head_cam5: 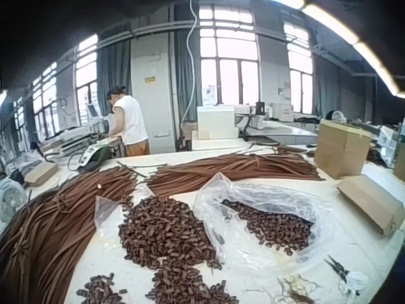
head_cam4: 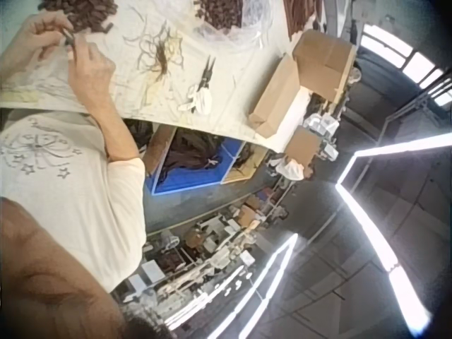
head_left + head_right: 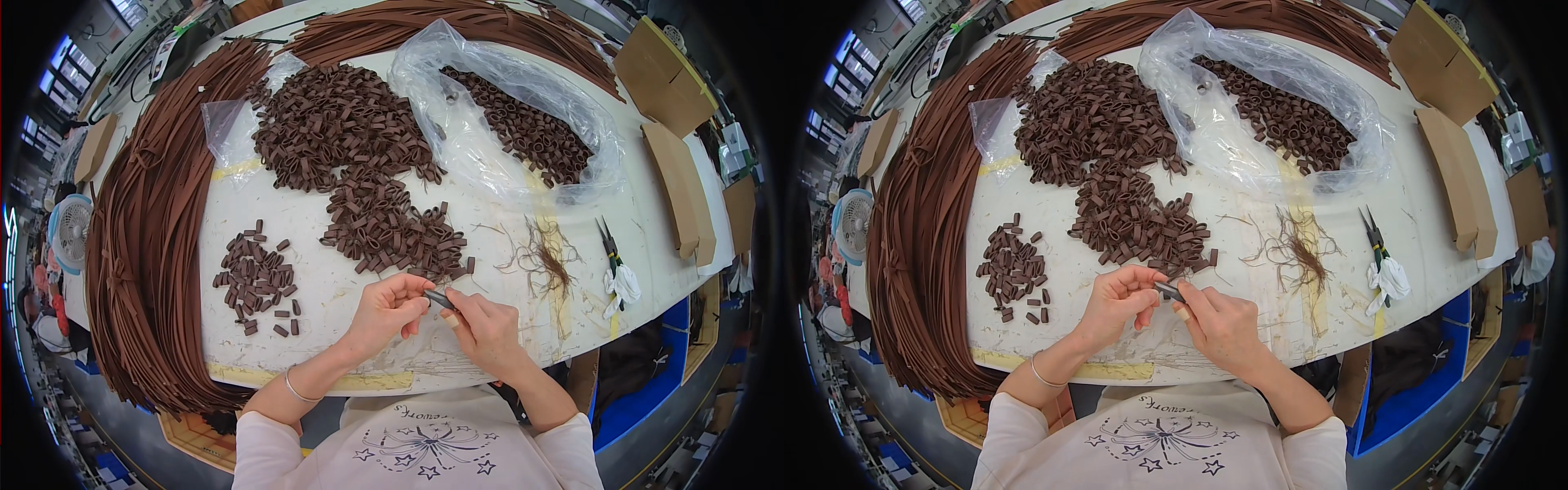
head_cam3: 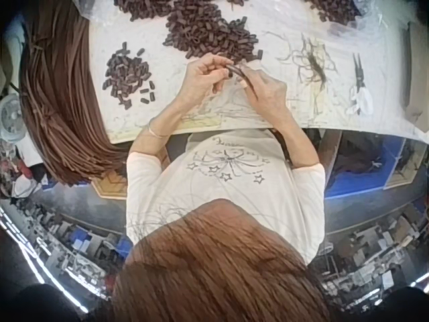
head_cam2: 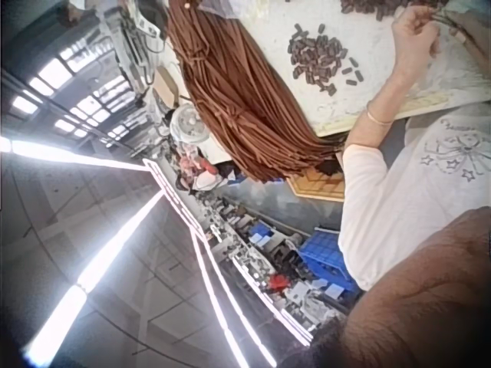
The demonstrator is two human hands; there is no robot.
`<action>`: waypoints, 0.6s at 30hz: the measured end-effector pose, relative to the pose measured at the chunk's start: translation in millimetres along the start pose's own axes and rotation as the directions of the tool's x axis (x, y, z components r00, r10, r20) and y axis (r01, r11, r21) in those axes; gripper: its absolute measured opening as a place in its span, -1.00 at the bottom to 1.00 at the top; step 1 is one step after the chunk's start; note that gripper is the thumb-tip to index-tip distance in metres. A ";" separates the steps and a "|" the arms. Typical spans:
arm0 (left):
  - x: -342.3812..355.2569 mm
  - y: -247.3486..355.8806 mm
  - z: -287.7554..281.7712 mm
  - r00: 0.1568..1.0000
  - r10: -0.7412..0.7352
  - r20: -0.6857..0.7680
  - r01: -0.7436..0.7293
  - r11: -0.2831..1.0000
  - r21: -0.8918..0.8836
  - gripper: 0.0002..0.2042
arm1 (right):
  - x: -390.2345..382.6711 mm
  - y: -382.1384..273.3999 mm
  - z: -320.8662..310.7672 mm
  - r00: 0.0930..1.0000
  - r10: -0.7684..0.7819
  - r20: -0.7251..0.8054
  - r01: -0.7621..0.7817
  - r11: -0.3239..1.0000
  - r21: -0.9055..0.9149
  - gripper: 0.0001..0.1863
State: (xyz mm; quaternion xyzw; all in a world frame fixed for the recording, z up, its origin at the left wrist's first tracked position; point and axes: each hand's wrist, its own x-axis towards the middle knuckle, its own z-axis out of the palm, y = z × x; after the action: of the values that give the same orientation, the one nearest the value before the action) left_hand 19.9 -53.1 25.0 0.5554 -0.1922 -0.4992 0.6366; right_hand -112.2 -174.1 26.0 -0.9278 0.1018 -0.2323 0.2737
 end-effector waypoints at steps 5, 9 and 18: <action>1.3 0.8 -1.2 0.998 0.027 0.063 -0.019 0.992 -0.126 -0.81 | 6.3 -1.4 -8.7 0.851 0.448 0.273 -0.504 0.554 0.662 -0.74; 2.5 -2.7 -3.9 0.976 0.015 0.216 0.046 0.960 -0.278 -0.85 | 11.2 -5.3 -4.0 0.807 0.415 0.419 -0.538 0.226 0.812 -0.77; -0.3 -4.4 2.5 0.984 0.019 0.175 -0.008 0.998 -0.068 -0.85 | 13.3 -1.3 -1.1 0.809 0.445 0.383 -0.581 0.513 0.632 -0.88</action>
State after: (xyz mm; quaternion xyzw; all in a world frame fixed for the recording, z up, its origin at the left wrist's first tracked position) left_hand 15.9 -53.7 21.9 0.4864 -0.2345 -0.5480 0.6388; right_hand -101.1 -177.8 32.4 -0.6850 0.2479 -0.0801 0.6804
